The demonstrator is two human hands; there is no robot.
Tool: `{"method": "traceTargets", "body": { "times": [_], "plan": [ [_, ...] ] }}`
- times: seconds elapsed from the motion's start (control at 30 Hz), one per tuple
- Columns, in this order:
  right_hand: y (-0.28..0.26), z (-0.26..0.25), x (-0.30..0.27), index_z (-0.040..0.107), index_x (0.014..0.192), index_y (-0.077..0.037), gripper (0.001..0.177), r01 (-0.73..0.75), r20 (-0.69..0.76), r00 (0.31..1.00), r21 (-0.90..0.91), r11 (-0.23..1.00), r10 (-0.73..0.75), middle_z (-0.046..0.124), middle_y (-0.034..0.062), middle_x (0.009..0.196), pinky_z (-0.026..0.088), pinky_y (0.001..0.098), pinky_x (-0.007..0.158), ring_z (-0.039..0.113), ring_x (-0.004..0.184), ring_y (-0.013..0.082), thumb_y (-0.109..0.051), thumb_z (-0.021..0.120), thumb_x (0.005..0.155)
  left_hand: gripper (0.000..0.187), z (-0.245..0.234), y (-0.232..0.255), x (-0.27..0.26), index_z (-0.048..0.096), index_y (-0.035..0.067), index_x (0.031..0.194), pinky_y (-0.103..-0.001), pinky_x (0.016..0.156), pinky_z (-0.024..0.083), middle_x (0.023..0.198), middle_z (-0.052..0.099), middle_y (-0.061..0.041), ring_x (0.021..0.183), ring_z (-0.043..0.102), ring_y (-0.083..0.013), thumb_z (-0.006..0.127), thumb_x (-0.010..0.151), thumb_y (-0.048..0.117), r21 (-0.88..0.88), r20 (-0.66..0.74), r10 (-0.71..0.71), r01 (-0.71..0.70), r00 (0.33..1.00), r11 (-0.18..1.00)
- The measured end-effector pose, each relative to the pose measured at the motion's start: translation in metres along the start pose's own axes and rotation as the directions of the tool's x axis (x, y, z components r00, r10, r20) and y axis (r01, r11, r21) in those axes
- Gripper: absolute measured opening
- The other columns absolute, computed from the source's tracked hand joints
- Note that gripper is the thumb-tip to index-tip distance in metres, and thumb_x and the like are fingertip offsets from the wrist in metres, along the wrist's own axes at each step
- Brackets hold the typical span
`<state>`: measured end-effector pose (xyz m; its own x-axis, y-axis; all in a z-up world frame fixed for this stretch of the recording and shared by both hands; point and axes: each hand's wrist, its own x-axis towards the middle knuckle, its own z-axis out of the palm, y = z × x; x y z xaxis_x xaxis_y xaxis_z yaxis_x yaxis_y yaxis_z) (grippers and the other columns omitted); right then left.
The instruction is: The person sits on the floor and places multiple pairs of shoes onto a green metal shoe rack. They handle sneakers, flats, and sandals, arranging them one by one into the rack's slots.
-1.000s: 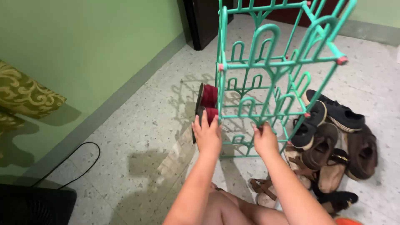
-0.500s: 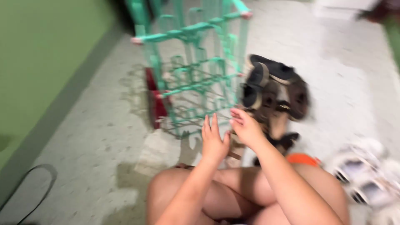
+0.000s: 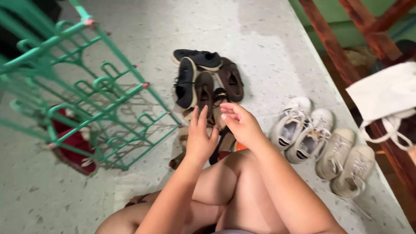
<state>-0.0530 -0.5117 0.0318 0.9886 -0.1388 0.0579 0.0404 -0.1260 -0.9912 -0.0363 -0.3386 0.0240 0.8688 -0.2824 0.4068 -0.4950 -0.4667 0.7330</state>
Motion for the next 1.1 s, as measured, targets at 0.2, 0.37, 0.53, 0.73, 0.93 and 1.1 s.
{"method": "traceTargets", "body": {
  "times": [0.2, 0.37, 0.53, 0.73, 0.93, 1.1],
  "plan": [
    [0.014, -0.022, 0.011, 0.063, 0.133, -0.005, 0.037, -0.056, -0.042, 0.998, -0.034, 0.998, 0.054, 0.071, 0.0073, 0.123, 0.053, 0.0298, 0.097, 0.064, 0.107, 0.0139, -0.013, 0.064, 0.097, 0.068, 0.029, -0.007, 0.017, 0.045, 0.005, 0.149, -0.049, 0.108, 0.044, 0.158, 0.035, -0.031, 0.138, 0.044, -0.0500, 0.073, 0.088, 0.015, 0.008, 0.069, -0.059, 0.059, 0.996, 0.998],
    [0.029, -0.003, 0.054, 0.064, 0.130, -0.003, 0.035, 0.002, 0.006, 1.000, -0.044, 0.999, -0.001, 0.072, 0.0066, 0.120, 0.053, 0.0295, 0.097, 0.066, 0.107, 0.0135, -0.015, 0.065, 0.097, 0.072, 0.041, -0.043, 0.020, 0.046, 0.004, 0.148, -0.051, 0.110, 0.041, 0.155, 0.036, -0.033, 0.137, 0.043, -0.0518, 0.075, 0.083, 0.011, 0.059, 0.050, -0.056, 0.053, 0.997, 0.997],
    [0.047, 0.037, 0.110, 0.066, 0.128, -0.006, 0.035, -0.044, 0.006, 0.999, -0.074, 0.996, 0.045, 0.073, 0.0078, 0.117, 0.055, 0.0303, 0.092, 0.069, 0.103, 0.0154, -0.017, 0.067, 0.095, 0.070, 0.043, -0.092, 0.029, 0.047, 0.006, 0.151, -0.053, 0.113, 0.040, 0.139, 0.051, -0.022, 0.142, 0.043, -0.0506, 0.075, 0.088, 0.017, 0.159, 0.066, -0.104, 0.093, 0.992, 0.983],
    [0.114, 0.076, 0.151, 0.069, 0.124, -0.012, 0.032, -0.145, -0.065, 0.989, -0.337, 0.930, 0.131, 0.076, 0.0082, 0.109, 0.056, 0.0346, 0.088, 0.073, 0.100, 0.0222, -0.023, 0.069, 0.093, 0.073, 0.058, -0.146, 0.039, 0.048, 0.005, 0.147, -0.052, 0.113, 0.037, 0.153, 0.040, -0.029, 0.137, 0.042, -0.0508, 0.069, 0.077, 0.012, 0.228, 0.098, -0.184, 0.158, 0.978, 0.961],
    [0.172, 0.055, 0.163, 0.072, 0.122, -0.014, 0.030, -0.302, -0.154, 0.953, -0.528, 0.794, 0.260, 0.075, 0.0132, 0.113, 0.055, 0.0392, 0.092, 0.071, 0.105, 0.0307, -0.023, 0.066, 0.093, 0.065, 0.099, -0.187, 0.046, 0.047, 0.007, 0.147, -0.049, 0.118, 0.035, 0.155, 0.043, -0.022, 0.140, 0.041, -0.0454, 0.065, 0.085, 0.017, 0.312, 0.293, -0.230, 0.135, 0.928, 0.940],
    [0.205, 0.020, 0.180, 0.071, 0.123, -0.009, 0.033, -0.341, -0.247, 0.937, -0.495, 0.799, 0.246, 0.075, 0.0145, 0.115, 0.054, 0.0398, 0.093, 0.071, 0.107, 0.0318, -0.021, 0.062, 0.093, 0.059, 0.128, -0.200, 0.061, 0.043, 0.010, 0.151, -0.051, 0.112, 0.034, 0.160, 0.038, -0.010, 0.146, 0.031, -0.0398, 0.056, 0.094, 0.014, 0.385, 0.469, -0.281, 0.093, 0.837, 0.918]
  ]
}}
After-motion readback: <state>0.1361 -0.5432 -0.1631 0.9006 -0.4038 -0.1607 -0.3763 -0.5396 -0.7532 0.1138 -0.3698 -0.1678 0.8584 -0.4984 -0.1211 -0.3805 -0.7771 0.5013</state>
